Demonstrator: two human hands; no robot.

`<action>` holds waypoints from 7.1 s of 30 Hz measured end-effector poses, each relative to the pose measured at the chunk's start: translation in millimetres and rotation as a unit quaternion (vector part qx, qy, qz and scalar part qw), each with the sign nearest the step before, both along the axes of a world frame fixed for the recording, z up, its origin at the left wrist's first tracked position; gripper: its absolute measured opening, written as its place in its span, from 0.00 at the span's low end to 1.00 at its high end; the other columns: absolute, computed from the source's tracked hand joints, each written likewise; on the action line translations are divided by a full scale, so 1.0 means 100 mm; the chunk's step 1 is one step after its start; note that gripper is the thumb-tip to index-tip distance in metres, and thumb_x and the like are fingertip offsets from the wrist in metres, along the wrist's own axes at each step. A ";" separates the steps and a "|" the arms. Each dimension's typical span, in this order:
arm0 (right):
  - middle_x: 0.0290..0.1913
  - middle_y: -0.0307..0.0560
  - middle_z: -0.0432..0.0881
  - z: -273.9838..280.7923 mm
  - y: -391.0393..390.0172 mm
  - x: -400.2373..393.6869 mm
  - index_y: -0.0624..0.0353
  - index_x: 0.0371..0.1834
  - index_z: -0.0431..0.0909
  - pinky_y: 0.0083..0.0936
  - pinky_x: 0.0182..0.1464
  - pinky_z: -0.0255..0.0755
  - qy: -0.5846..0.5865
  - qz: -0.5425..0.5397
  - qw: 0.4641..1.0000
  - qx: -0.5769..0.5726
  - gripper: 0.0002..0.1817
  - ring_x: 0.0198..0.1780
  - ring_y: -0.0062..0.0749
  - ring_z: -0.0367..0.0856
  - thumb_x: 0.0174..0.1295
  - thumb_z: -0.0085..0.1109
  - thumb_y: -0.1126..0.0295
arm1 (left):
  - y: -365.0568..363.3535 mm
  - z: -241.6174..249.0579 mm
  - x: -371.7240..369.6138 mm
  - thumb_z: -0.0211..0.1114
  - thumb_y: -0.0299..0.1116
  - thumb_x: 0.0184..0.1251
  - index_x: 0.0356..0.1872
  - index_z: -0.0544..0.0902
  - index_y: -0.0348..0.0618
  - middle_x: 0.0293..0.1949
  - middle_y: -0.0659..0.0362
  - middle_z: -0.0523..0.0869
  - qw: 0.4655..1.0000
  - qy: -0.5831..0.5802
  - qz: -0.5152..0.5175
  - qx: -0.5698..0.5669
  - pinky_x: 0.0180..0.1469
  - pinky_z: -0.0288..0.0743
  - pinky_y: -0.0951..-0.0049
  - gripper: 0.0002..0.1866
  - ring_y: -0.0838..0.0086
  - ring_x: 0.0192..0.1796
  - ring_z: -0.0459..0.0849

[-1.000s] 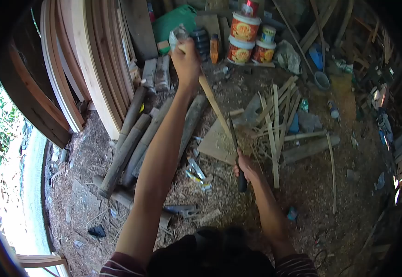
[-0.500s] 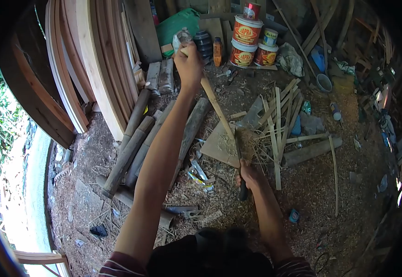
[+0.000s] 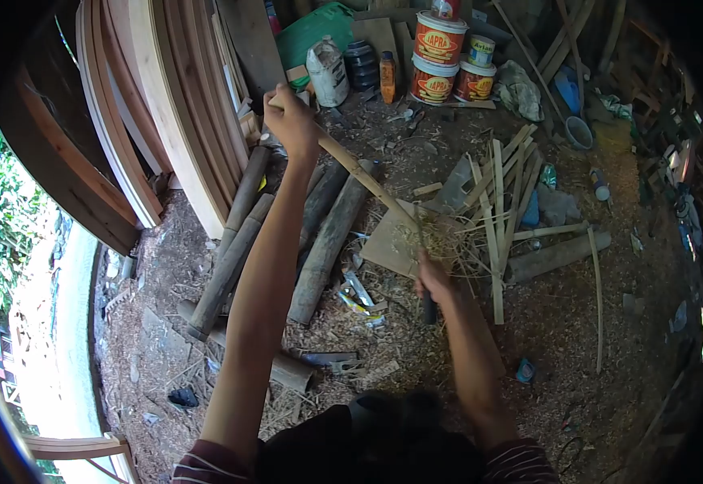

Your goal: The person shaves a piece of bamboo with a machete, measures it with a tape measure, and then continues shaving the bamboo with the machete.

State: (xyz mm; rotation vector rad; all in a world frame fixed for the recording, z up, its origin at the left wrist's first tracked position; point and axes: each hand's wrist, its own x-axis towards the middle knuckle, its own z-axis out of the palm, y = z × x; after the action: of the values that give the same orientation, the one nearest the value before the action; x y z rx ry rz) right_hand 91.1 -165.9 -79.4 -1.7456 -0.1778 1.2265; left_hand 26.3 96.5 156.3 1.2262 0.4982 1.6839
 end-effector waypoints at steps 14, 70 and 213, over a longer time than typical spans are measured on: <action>0.10 0.40 0.63 -0.16 -0.17 0.03 0.63 0.24 0.69 0.31 0.17 0.66 0.000 0.005 0.996 -0.088 0.32 0.11 0.29 0.66 0.70 0.31 0.44 | -0.18 0.09 0.02 0.52 0.39 0.71 0.29 0.67 0.46 0.16 0.66 0.68 0.996 -0.004 -0.086 0.002 0.18 0.62 0.81 0.12 0.84 0.16 0.66; 0.44 0.52 0.77 -0.37 -0.89 0.58 0.61 0.47 0.76 0.39 0.50 0.71 -0.621 0.119 0.774 -0.016 0.20 0.48 0.49 0.75 0.47 0.60 0.84 | -1.11 -3.05 -0.52 0.51 0.40 0.72 0.48 0.71 0.45 0.40 0.61 0.80 0.733 0.254 -0.419 -0.472 0.39 0.75 0.75 0.12 0.75 0.39 0.80; 0.40 0.50 0.77 -0.25 0.07 0.67 0.57 0.33 0.83 0.38 0.43 0.76 -0.575 0.154 0.791 -0.141 0.15 0.42 0.44 0.79 0.51 0.62 0.57 | 0.34 -3.19 -1.04 0.74 0.40 0.44 0.30 0.87 0.47 0.27 0.57 0.86 0.801 0.579 0.028 -0.149 0.37 0.76 0.71 0.12 0.74 0.32 0.84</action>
State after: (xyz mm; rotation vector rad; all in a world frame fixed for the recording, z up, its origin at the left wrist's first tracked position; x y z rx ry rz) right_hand 158.1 -159.1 -104.2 -2.6052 -1.0654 0.1997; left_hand -77.9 130.4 -162.5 1.9043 1.4660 0.6419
